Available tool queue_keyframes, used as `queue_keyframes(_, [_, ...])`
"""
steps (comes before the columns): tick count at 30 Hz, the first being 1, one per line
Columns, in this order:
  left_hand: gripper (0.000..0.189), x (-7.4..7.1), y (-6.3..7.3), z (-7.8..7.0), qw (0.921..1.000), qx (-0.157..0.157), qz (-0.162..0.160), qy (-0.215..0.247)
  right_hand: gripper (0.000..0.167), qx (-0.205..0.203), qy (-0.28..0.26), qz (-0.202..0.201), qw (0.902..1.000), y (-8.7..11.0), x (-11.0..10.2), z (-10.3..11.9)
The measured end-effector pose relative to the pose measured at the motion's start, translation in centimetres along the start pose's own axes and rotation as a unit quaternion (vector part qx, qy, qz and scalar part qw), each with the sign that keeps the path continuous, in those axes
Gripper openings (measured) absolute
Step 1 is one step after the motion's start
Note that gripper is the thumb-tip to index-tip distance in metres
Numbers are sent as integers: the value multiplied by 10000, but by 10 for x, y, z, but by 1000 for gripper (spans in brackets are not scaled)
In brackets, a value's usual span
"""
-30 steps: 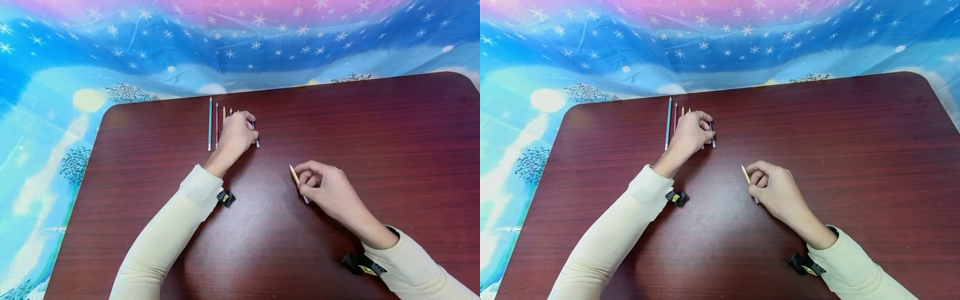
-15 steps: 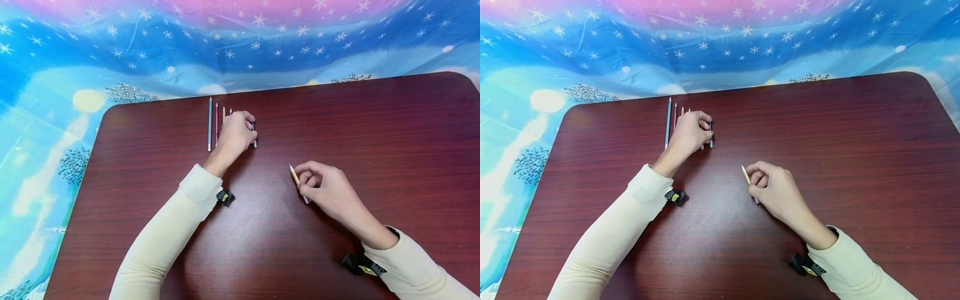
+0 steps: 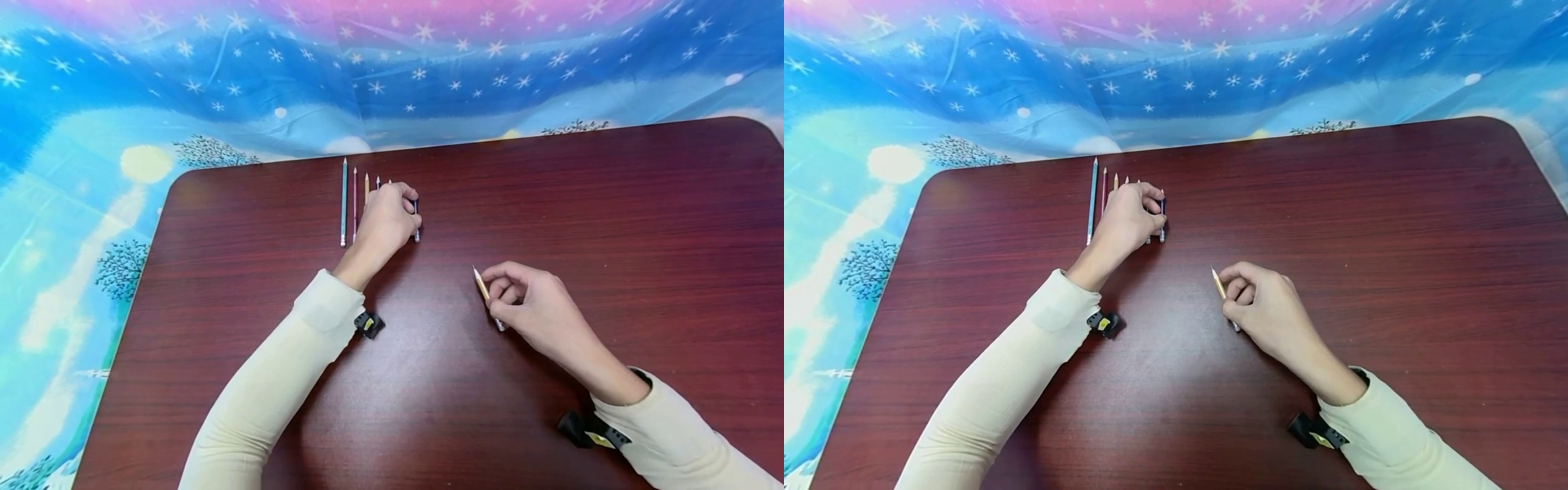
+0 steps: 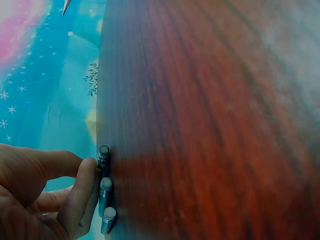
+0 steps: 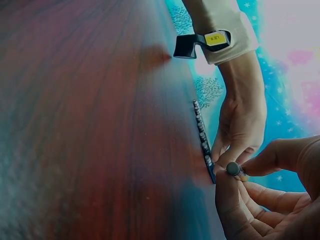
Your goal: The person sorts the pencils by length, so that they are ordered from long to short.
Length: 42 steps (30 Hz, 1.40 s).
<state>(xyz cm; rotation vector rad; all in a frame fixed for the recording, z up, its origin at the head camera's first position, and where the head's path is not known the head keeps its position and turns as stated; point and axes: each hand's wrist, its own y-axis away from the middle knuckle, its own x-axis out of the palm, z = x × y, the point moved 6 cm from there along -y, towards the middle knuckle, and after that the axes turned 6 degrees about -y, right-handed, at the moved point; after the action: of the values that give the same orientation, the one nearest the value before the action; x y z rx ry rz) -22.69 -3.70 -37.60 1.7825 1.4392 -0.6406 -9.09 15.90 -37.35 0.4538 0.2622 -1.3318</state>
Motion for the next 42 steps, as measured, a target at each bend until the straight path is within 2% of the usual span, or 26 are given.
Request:
queue_keyframes(9, [30,0,-2,1,10000,15,-28,63,33,1,-20,69,10000,-10,1,4])
queue_keyframes(15, [28,-1,-1,2,9996,10,0,274,32,104,-100,140,9998,-20,1,7])
queue_keyframes(19, [28,-1,1,2,9988,-46,52,491,32,265,-334,255,9988,-29,0,7])
queue_keyframes(27, [28,0,3,1,9979,38,80,635,32,507,-769,293,9953,-59,1,12])
queue_keyframes(38, [27,0,3,0,9992,132,24,371,31,521,-713,89,9961,-104,14,17])
queue_keyframes(42, [25,0,3,0,9991,99,25,401,29,573,-775,-5,9953,-117,20,17])
